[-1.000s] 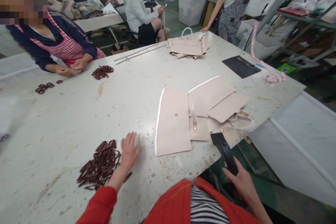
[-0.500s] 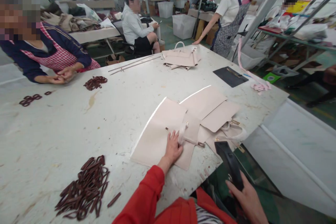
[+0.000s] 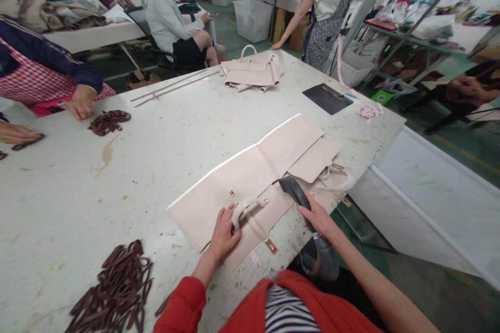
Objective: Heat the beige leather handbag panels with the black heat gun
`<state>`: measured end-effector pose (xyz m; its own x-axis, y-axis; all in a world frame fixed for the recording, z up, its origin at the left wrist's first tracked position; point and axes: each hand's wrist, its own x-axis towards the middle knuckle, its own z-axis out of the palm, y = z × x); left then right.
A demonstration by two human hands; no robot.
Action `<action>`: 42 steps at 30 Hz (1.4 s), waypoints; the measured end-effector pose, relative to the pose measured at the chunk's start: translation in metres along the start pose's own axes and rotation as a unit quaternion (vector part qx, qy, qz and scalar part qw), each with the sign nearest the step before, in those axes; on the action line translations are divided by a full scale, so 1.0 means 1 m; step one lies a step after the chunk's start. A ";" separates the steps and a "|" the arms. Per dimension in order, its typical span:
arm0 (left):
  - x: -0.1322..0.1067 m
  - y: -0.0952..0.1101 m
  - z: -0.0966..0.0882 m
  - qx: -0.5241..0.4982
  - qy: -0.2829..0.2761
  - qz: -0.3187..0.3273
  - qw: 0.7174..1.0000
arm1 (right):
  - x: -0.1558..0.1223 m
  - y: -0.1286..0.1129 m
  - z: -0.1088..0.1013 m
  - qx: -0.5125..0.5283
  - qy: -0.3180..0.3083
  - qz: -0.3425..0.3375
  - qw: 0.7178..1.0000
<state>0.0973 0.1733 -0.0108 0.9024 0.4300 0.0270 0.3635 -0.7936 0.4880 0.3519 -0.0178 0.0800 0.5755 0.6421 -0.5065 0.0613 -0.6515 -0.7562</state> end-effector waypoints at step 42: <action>0.180 0.079 0.030 -0.032 -0.084 -0.041 0.995 | -0.011 0.031 -0.005 0.139 -0.002 -0.010 0.990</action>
<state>0.2954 0.1750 0.0062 0.8979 0.4108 -0.1585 0.4275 -0.7273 0.5369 0.3520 -0.0473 0.0640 0.5730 0.6562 -0.4909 -0.1545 -0.5018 -0.8511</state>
